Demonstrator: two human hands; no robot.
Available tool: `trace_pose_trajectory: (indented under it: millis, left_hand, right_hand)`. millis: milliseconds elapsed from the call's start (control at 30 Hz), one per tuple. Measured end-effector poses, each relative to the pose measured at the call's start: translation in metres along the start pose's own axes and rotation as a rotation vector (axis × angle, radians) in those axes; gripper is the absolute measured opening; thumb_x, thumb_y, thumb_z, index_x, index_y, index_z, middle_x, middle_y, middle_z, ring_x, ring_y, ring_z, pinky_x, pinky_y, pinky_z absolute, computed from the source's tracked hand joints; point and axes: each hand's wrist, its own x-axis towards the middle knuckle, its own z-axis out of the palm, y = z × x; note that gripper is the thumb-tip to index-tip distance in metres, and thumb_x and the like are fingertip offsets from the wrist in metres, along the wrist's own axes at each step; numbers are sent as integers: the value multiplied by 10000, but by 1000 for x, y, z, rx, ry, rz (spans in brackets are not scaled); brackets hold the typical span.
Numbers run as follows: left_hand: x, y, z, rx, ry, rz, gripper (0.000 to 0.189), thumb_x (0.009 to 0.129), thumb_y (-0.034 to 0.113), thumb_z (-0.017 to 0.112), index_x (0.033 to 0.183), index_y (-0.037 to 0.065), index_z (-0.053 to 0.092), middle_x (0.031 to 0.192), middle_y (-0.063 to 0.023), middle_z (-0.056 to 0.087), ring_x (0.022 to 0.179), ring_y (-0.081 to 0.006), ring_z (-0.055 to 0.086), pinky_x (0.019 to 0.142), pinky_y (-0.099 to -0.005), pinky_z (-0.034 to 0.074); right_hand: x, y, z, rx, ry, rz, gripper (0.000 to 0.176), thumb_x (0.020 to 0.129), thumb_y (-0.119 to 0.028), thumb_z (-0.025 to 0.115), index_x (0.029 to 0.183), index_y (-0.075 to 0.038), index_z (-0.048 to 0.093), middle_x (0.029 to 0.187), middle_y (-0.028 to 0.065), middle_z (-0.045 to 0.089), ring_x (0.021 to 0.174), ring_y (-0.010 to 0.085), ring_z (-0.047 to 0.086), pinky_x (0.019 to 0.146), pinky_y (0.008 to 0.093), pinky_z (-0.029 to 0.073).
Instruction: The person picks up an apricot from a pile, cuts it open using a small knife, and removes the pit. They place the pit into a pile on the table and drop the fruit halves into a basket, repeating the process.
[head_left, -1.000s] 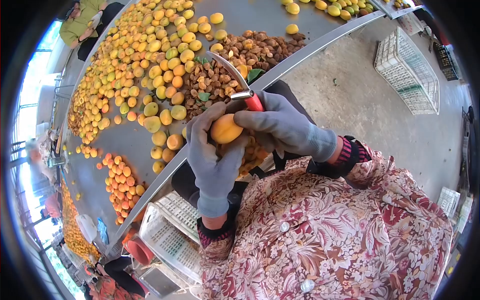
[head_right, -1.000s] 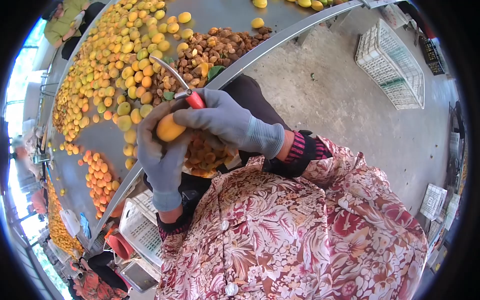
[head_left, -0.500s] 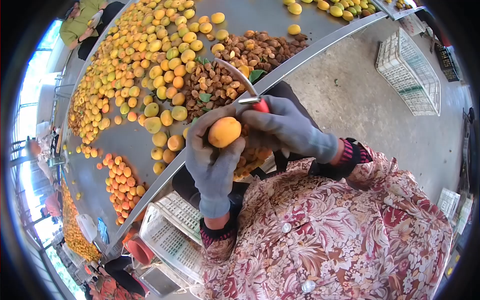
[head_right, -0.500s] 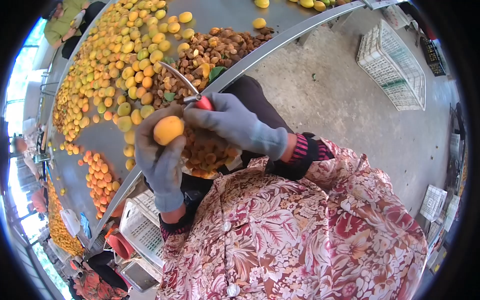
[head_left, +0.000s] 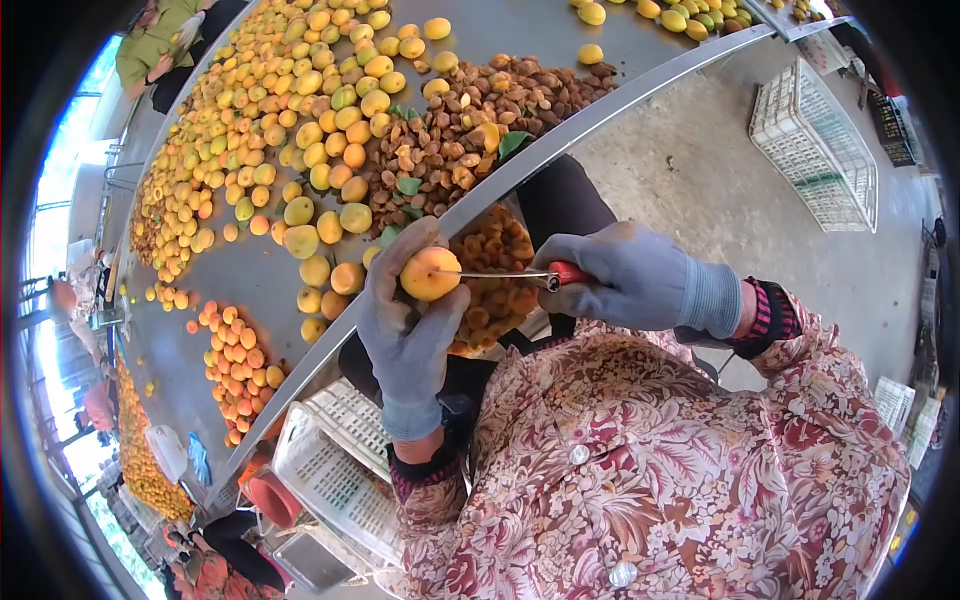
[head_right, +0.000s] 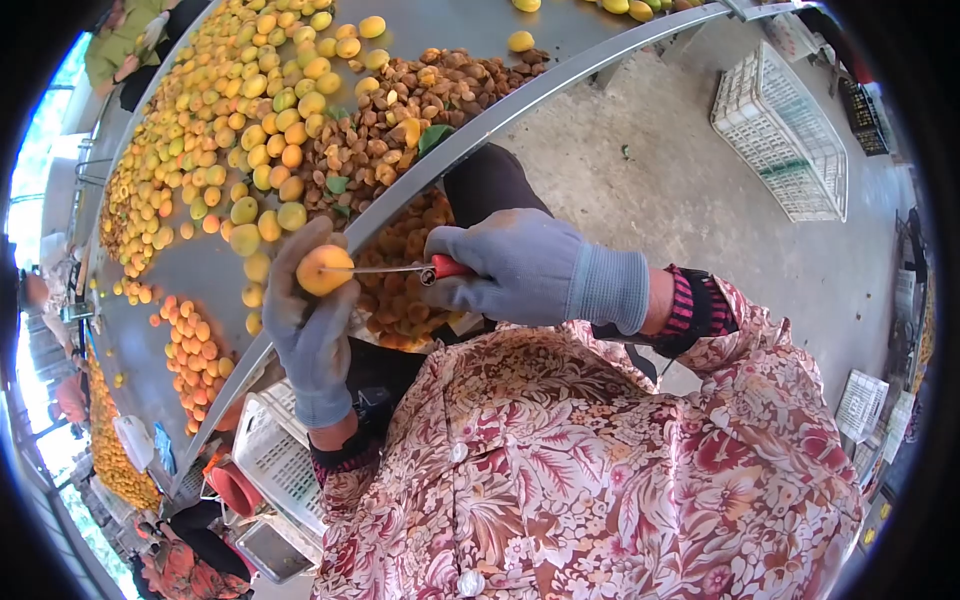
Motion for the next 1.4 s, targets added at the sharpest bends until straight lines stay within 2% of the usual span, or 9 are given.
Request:
trace_pose_trajectory:
  millis: [67,600,867,1067,1200,1267,1300,1333,1400]
  left_hand:
    - [0,-5,-4,-45,-29,-1,524,684,-57,658,1189,-22,522,1139,-113,549,1022,-186,558,930,-305,417]
    - [-7,-21,0,80,85,248,729,649,-38,667,1312,2,364,1221,-141,524,1126,-261,524,975,-366,412]
    - [-11,-29,-5,-42,-62,38,484,745,-27,676,1197,-13,504,1185,-129,542,1107,-214,527,968,-337,410]
    - [-12,-32,-4,-77,-95,-45,469,748,-55,652,1193,-14,509,1166,-120,556,1092,-210,540,959,-323,418]
    - [-14,-40,-3,-236,-114,-4,455,751,-60,629,1188,-17,512,1137,-119,568,1045,-204,563,923,-310,447]
    - [-21,-45,-1,-310,-57,-259,416,736,2,697,1129,31,564,1132,-89,584,1035,-185,564,901,-334,472]
    - [-22,-48,1,-54,-47,-299,453,700,24,717,1129,50,572,1101,-102,613,1046,-217,582,900,-348,475]
    - [-17,-47,-5,336,-128,54,494,660,41,729,1130,63,576,1090,-130,625,1043,-275,594,899,-355,468]
    - [-12,-47,-9,315,-145,205,464,691,59,723,1131,61,572,1089,-130,623,1031,-298,595,883,-347,464]
  right_hand:
    - [-1,-1,-2,-58,-19,-40,229,873,-302,561,906,-82,504,672,143,568,689,341,593,613,436,445]
    - [-17,-35,-5,-285,83,-30,167,801,-181,591,871,-51,512,656,109,591,647,310,621,580,388,497]
    - [-10,-48,-32,-508,-71,-3,184,813,-207,568,883,-37,548,679,119,606,684,292,643,595,386,513]
    - [-2,-49,-40,-541,-207,60,213,816,-215,567,898,-18,571,753,151,631,729,304,653,629,390,527]
    - [0,-35,-23,-513,-185,56,208,809,-222,571,889,-31,570,702,149,612,682,322,633,606,403,513]
    - [-1,-16,-11,-345,-92,-73,178,803,-223,571,852,-53,556,648,156,579,622,345,597,573,424,488]
    - [-1,-14,-6,-295,17,-158,169,800,-228,570,810,-65,528,613,162,548,569,362,559,548,438,467]
    - [-2,-11,-8,-334,-68,-92,195,807,-247,569,795,-63,505,604,163,544,571,364,568,546,435,471]
    - [3,-17,-17,-368,-192,42,256,840,-321,567,825,-69,529,650,187,579,617,395,586,591,465,476]
